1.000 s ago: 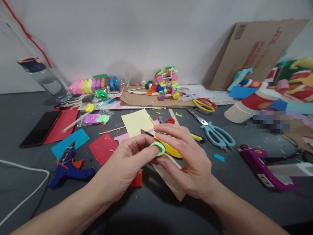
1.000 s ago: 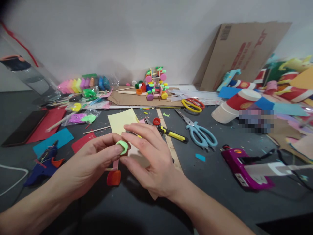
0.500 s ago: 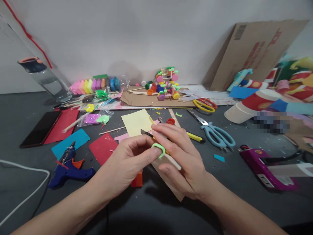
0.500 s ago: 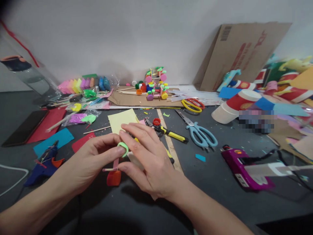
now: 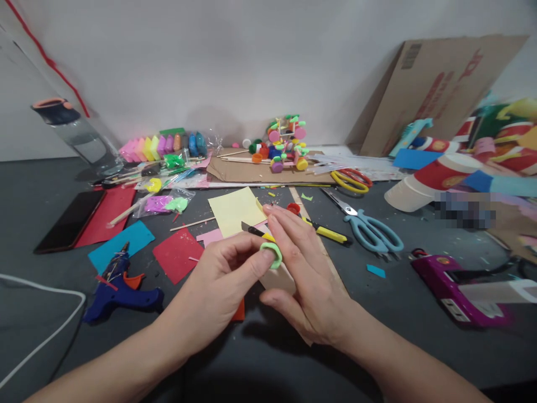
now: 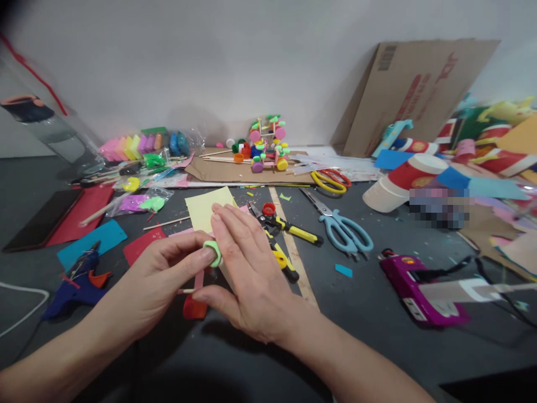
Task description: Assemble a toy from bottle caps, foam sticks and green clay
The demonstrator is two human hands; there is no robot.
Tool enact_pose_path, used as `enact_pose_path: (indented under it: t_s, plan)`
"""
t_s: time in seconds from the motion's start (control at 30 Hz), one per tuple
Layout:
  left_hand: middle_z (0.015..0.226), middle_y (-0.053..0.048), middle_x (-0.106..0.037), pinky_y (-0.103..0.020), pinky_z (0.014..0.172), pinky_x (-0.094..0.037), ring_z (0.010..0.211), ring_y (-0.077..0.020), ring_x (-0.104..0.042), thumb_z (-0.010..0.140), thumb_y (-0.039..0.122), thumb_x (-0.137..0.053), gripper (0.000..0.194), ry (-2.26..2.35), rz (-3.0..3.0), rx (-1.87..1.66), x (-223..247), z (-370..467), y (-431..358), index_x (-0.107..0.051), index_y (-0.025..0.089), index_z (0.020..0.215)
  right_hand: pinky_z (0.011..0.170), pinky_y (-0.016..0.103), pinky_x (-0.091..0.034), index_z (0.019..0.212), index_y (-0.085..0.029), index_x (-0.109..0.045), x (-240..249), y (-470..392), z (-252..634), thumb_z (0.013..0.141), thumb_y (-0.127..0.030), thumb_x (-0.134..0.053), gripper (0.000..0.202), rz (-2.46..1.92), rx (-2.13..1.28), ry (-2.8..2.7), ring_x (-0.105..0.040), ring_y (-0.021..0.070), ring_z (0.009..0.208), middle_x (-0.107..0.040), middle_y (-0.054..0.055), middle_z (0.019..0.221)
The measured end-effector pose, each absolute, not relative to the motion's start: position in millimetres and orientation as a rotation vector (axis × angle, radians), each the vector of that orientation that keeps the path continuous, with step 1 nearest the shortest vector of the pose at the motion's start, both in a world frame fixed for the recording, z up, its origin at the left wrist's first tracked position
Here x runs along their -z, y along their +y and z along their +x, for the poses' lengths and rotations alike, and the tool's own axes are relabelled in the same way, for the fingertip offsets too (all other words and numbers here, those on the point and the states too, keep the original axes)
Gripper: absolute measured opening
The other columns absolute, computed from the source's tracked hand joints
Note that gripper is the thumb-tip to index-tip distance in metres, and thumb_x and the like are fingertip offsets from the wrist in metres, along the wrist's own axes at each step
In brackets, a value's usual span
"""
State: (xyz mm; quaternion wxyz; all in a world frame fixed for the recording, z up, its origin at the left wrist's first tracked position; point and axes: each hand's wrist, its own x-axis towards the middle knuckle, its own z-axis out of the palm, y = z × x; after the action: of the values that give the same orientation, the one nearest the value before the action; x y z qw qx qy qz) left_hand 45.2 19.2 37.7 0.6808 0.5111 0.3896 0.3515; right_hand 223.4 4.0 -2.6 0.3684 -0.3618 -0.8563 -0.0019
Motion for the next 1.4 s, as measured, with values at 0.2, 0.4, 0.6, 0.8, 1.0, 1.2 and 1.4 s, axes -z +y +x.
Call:
enact_pose_path:
  t_s: [0.2, 0.4, 0.6, 0.8, 1.0, 1.2, 1.4]
  plan:
    - [0.079, 0.006, -0.064, -0.020, 0.062, -0.039, 0.064, -0.0075, -0.047, 0.095, 0.030, -0.069, 0.011, 0.858, 1.206, -0.744, -40.1, 40.7, 21.4, -0.076, 0.022, 0.096, 0.123, 0.060, -0.035, 0.161, -0.010, -0.025, 5.5, 6.0, 224.7, 0.104, -0.056, -0.043, 0.075, -0.912, 0.002, -2.198, -0.031, 0.0316, 0.156, -0.043, 0.025, 0.158]
    - [0.085, 0.005, -0.066, -0.022, 0.063, -0.040, 0.070, -0.0089, -0.050, 0.094, 0.027, -0.068, 0.009, 0.854, 1.241, -0.715, -40.1, 39.5, 24.6, -0.073, 0.020, 0.095, 0.122, 0.060, -0.037, 0.162, -0.012, -0.024, 3.1, 6.1, 223.9, 0.104, -0.058, -0.043, 0.077, -0.895, -0.044, -2.210, -0.036, 0.0315, 0.154, -0.045, 0.024, 0.158]
    - [0.083, 0.004, -0.065, -0.023, 0.062, -0.039, 0.066, -0.0087, -0.047, 0.089, 0.026, -0.071, 0.008, 0.878, 1.199, -0.713, -41.1, 41.0, 24.1, -0.070, 0.018, 0.089, 0.123, 0.060, -0.037, 0.160, -0.009, -0.027, 2.1, 5.6, 223.9, 0.103, -0.059, -0.045, 0.078, -0.891, -0.036, -2.219, -0.037, 0.0324, 0.154, -0.046, 0.026, 0.157]
    - [0.079, 0.003, -0.064, -0.023, 0.060, -0.036, 0.063, -0.0088, -0.045, 0.090, 0.027, -0.069, 0.011, 0.904, 1.210, -0.727, -39.4, 41.8, 22.7, -0.070, 0.017, 0.087, 0.120, 0.063, -0.040, 0.160, -0.006, -0.028, 3.7, 5.9, 222.3, 0.102, -0.059, -0.047, 0.081, -0.914, 0.064, -2.224, -0.037, 0.0360, 0.152, -0.049, 0.027, 0.154]
    - [0.079, 0.004, -0.065, -0.022, 0.061, -0.038, 0.062, -0.0081, -0.046, 0.090, 0.025, -0.069, 0.009, 0.899, 1.200, -0.730, -38.4, 41.8, 22.7, -0.071, 0.018, 0.086, 0.121, 0.062, -0.039, 0.157, -0.002, -0.029, 4.3, 5.6, 222.2, 0.102, -0.057, -0.047, 0.080, -0.932, 0.120, -2.241, -0.033, 0.0359, 0.154, -0.048, 0.029, 0.155]
    - [0.076, 0.004, -0.064, -0.021, 0.062, -0.038, 0.064, -0.0081, -0.047, 0.090, 0.025, -0.069, 0.010, 0.905, 1.198, -0.735, -41.0, 41.4, 21.6, -0.070, 0.017, 0.084, 0.119, 0.064, -0.040, 0.162, -0.008, -0.022, 3.6, 5.7, 221.7, 0.101, -0.059, -0.047, 0.083, -0.924, 0.100, -2.230, -0.038, 0.0364, 0.152, -0.049, 0.027, 0.155]
    - [0.077, 0.003, -0.065, -0.021, 0.062, -0.040, 0.064, -0.0084, -0.049, 0.087, 0.024, -0.072, 0.009, 0.905, 1.170, -0.746, -40.1, 43.0, 24.2, -0.070, 0.017, 0.082, 0.119, 0.065, -0.040, 0.161, -0.009, -0.022, 2.9, 5.7, 221.5, 0.102, -0.057, -0.048, 0.081, -0.927, 0.059, -2.232, -0.038, 0.0364, 0.152, -0.049, 0.026, 0.155]
